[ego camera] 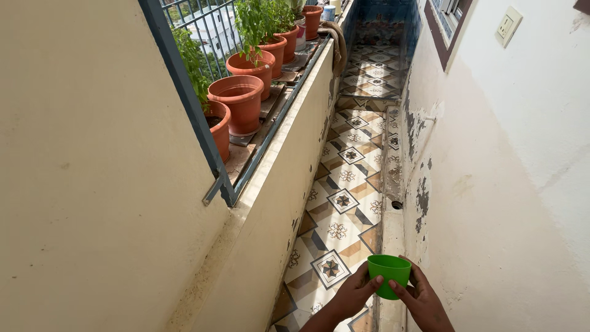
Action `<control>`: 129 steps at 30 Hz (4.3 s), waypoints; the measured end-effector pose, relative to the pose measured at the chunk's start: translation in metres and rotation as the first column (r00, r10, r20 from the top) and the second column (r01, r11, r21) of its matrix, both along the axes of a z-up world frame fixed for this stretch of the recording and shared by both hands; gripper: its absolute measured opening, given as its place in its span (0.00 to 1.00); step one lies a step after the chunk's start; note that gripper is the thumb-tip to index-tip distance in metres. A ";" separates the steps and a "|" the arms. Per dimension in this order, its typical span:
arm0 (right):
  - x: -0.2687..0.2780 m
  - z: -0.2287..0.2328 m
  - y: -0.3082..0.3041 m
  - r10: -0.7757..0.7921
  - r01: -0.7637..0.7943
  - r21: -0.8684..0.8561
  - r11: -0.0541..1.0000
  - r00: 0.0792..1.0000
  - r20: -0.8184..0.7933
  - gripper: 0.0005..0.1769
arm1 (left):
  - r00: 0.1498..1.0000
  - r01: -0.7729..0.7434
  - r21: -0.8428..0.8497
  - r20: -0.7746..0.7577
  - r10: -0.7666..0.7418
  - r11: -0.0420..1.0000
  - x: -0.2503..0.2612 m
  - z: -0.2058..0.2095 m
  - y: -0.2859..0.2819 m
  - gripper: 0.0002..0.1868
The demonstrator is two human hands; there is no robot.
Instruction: The person wipes a balcony railing and ledge by hand using a piece of white cloth after moving several small items aside.
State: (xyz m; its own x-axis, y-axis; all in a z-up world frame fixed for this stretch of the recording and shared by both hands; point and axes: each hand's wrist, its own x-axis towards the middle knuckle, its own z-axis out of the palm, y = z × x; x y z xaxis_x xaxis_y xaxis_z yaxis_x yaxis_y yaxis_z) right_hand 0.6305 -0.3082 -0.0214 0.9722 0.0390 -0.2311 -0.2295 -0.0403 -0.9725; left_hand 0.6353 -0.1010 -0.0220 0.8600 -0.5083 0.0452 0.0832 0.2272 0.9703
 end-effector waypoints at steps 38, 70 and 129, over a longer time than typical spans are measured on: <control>0.282 0.041 0.179 0.387 -0.413 0.048 0.909 0.883 0.264 0.28 | 0.905 -0.421 -0.099 0.024 0.425 0.902 0.213 0.025 0.183 0.34; 0.469 0.006 -0.015 0.194 -0.219 0.137 0.966 0.966 0.174 0.26 | 0.861 -0.507 -0.073 0.000 0.509 0.859 0.394 0.018 0.020 0.37; 0.868 -0.011 0.078 0.520 -0.519 -0.066 0.852 0.827 0.215 0.40 | 0.630 -0.770 -0.033 0.113 0.768 0.637 0.743 -0.024 0.039 0.24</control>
State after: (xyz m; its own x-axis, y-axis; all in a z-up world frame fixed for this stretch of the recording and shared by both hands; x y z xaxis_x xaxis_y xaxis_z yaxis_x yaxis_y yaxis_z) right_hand 1.4982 -0.2301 -0.0322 0.8334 0.5523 -0.0189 0.0423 -0.0979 -0.9943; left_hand 1.3783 -0.0616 -0.0465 0.9292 0.3336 0.1588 -0.2169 0.1445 0.9654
